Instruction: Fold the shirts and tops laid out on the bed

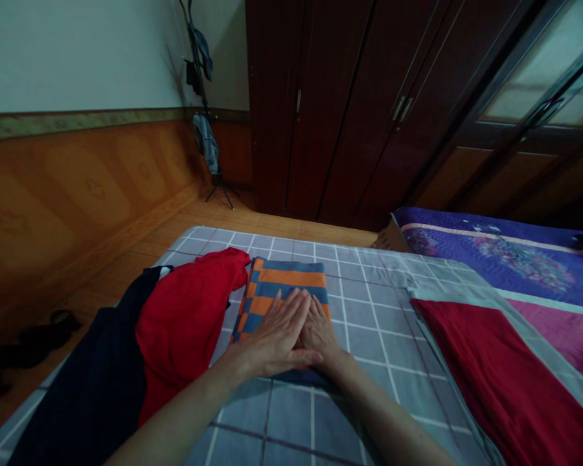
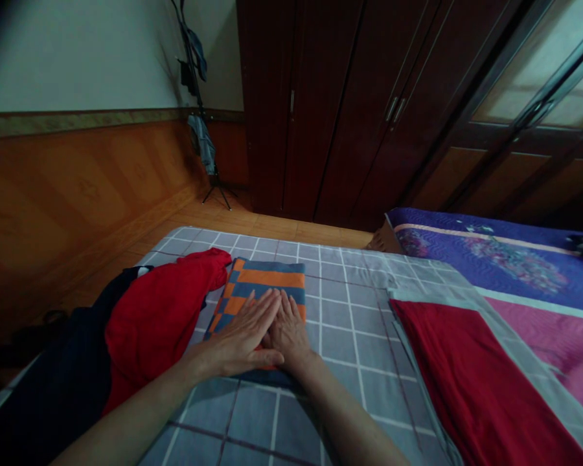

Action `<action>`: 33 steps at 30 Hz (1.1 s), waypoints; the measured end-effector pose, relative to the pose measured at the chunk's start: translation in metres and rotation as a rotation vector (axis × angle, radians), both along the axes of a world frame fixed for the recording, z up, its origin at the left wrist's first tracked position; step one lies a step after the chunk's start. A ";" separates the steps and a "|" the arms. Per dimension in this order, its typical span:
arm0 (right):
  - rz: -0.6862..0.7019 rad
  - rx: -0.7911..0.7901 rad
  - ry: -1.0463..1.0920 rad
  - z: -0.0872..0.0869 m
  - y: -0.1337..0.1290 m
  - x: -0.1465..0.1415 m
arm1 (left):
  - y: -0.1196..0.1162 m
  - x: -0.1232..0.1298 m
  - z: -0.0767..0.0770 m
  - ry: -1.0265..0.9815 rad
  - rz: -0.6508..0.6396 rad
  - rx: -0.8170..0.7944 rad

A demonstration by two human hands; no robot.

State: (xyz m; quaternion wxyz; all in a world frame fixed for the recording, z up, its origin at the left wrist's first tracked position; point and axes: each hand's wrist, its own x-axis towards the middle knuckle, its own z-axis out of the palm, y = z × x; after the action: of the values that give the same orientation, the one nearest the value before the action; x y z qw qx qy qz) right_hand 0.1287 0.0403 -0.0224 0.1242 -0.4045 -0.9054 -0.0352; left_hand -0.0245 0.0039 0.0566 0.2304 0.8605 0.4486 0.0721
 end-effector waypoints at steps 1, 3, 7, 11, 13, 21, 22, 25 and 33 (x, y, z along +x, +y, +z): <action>0.027 0.011 0.008 -0.001 0.001 0.001 | 0.005 0.005 -0.004 -0.017 -0.039 -0.011; 0.065 0.029 0.041 -0.001 -0.001 0.002 | 0.020 0.011 -0.016 -0.016 -0.079 -0.018; 0.012 -0.015 0.102 0.012 -0.006 -0.002 | 0.060 0.008 -0.045 0.055 -0.028 0.100; -0.033 -0.106 0.087 0.020 -0.008 -0.003 | 0.083 -0.015 -0.056 0.199 0.052 0.208; -0.032 -0.120 0.083 0.019 -0.007 -0.002 | 0.085 -0.036 -0.057 0.264 0.122 0.229; -0.028 -0.133 0.083 0.013 -0.006 -0.001 | 0.040 -0.060 -0.035 0.357 0.298 0.235; -0.023 -0.134 0.077 0.013 -0.006 -0.001 | 0.030 -0.050 -0.034 0.339 0.231 0.245; -0.023 -0.139 0.067 0.015 -0.007 0.001 | 0.001 -0.028 -0.039 0.306 0.075 0.238; -0.034 -0.142 0.064 0.017 -0.009 0.007 | -0.023 -0.068 -0.033 0.388 0.290 0.132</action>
State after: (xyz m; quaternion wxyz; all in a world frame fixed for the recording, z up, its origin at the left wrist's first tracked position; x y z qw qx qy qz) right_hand 0.1362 0.0310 -0.0052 0.1232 -0.4286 -0.8941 0.0401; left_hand -0.0928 -0.0189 0.0233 0.0703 0.7980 0.5977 -0.0330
